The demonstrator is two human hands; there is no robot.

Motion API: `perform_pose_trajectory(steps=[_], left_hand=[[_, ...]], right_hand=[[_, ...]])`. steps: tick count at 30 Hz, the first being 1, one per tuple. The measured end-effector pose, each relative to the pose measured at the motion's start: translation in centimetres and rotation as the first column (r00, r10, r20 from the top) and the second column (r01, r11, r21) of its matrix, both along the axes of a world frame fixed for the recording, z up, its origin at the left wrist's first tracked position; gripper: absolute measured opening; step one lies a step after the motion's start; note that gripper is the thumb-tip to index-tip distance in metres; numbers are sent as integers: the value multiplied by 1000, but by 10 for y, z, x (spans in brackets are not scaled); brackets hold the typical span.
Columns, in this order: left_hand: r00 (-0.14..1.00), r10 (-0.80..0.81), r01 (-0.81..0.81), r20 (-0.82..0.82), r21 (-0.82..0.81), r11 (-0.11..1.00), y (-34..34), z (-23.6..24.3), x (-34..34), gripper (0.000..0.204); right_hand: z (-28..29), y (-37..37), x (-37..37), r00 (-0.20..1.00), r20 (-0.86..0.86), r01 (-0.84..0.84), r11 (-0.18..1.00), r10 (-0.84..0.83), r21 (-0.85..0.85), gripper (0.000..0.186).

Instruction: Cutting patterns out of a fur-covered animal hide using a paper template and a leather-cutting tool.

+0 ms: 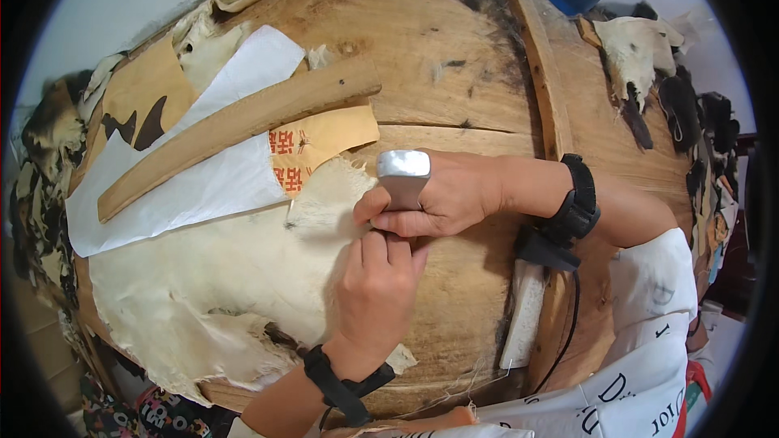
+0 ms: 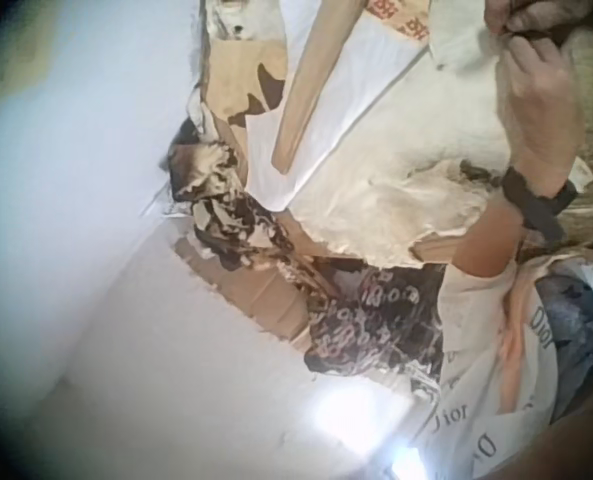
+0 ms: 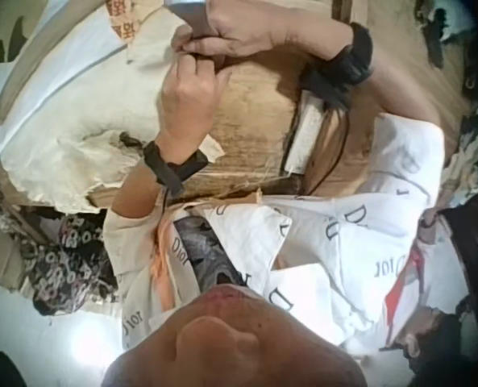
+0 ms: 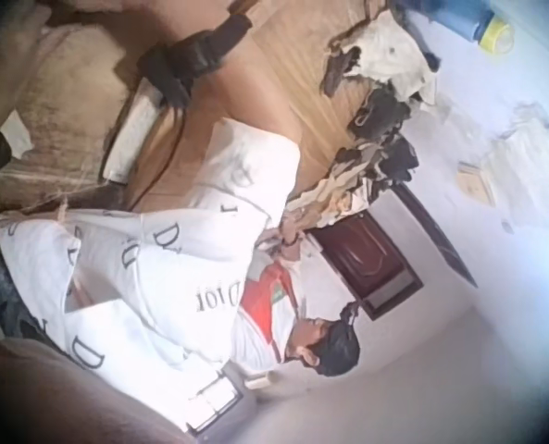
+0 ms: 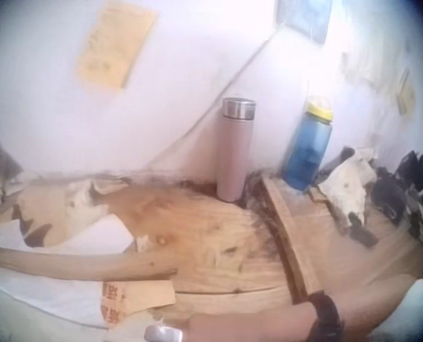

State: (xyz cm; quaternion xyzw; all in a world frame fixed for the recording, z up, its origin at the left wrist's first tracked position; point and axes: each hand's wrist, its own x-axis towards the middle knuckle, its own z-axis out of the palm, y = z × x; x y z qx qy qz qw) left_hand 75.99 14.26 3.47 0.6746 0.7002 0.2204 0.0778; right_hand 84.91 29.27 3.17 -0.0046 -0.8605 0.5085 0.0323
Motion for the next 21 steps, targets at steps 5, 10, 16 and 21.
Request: perform_pose_trajectory(steps=[5, 10, 16, 21], left_hand=[[959, -27, 31, -281, 10, 999, -4, -7, 8, 12], [879, -101, 74, -465, -75, 994, -6, 5, 11, 9], [968, -27, 57, -250, 113, 992, -8, -18, 5, 12], [1000, -3, -3, 26, 234, 972, -3, -28, 18, 13]], right_hand=[[2, 1, -6, 998, 24, -55, 998, 56, -16, 22], [-2, -2, -9, 999, -9, -50, 993, 52, 107, 22], [-2, -4, -12, 1000, -23, 7, 996, -5, 87, 18], [20, -7, 1, 999, -10, 39, 988, -37, 151, 15]])
